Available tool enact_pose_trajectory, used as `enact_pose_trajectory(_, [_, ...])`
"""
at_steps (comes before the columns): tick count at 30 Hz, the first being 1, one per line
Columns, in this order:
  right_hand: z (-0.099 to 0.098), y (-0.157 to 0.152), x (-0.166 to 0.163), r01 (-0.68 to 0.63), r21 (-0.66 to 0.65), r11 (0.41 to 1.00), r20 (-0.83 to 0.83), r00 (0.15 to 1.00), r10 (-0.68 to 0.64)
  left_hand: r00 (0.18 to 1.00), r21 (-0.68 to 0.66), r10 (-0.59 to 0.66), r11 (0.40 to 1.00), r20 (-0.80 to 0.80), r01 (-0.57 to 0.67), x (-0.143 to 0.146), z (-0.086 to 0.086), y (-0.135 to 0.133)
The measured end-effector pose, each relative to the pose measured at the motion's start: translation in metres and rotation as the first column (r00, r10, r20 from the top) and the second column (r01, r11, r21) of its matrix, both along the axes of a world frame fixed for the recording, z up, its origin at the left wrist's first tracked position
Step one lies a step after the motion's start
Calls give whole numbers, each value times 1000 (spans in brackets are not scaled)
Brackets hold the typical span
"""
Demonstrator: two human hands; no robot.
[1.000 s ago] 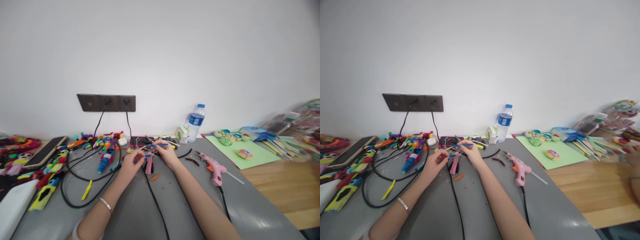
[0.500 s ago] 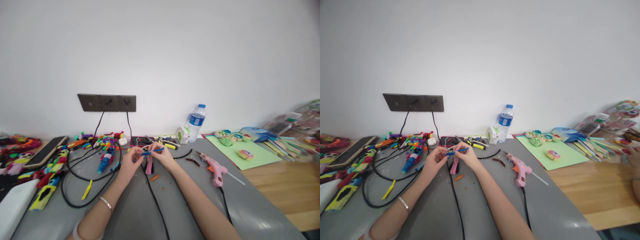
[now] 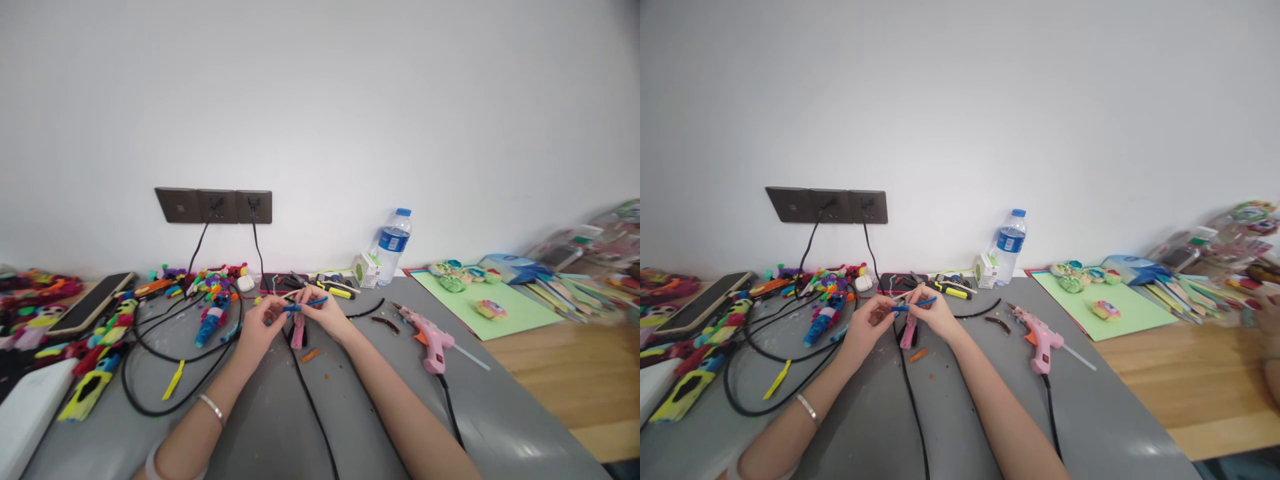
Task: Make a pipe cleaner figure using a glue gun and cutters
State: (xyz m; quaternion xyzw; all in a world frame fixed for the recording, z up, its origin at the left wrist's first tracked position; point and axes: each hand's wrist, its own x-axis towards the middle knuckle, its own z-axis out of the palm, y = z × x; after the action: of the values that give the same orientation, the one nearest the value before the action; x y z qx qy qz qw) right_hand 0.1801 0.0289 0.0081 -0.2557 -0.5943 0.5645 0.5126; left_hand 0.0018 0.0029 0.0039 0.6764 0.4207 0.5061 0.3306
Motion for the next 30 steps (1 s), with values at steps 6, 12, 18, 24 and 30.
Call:
enact_pose_trajectory(6, [0, 0, 1, 13, 21, 1000, 27, 1000, -14, 997, -12, -12, 1000, 75, 13, 0, -4, 2])
enact_pose_trajectory(12, [0, 1, 6, 37, -2, 999, 65, 997, -36, 983, -39, 23, 999, 182, -16, 0, 0, 3])
enact_pose_trajectory(18, [0, 4, 9, 55, 55, 997, 79, 995, -60, 974, -86, 53, 996, 220, -35, -2, 5, 4])
enact_pose_trajectory(24, [0, 2, 8, 6, -13, 1000, 82, 997, -5, 964, -148, 55, 989, 261, -17, -2, 6, 4])
enact_pose_trajectory(30, [3, 0, 8, -16, 1, 1000, 110, 994, 16, 958, -154, 43, 988, 282, 1, -2, 5, 3])
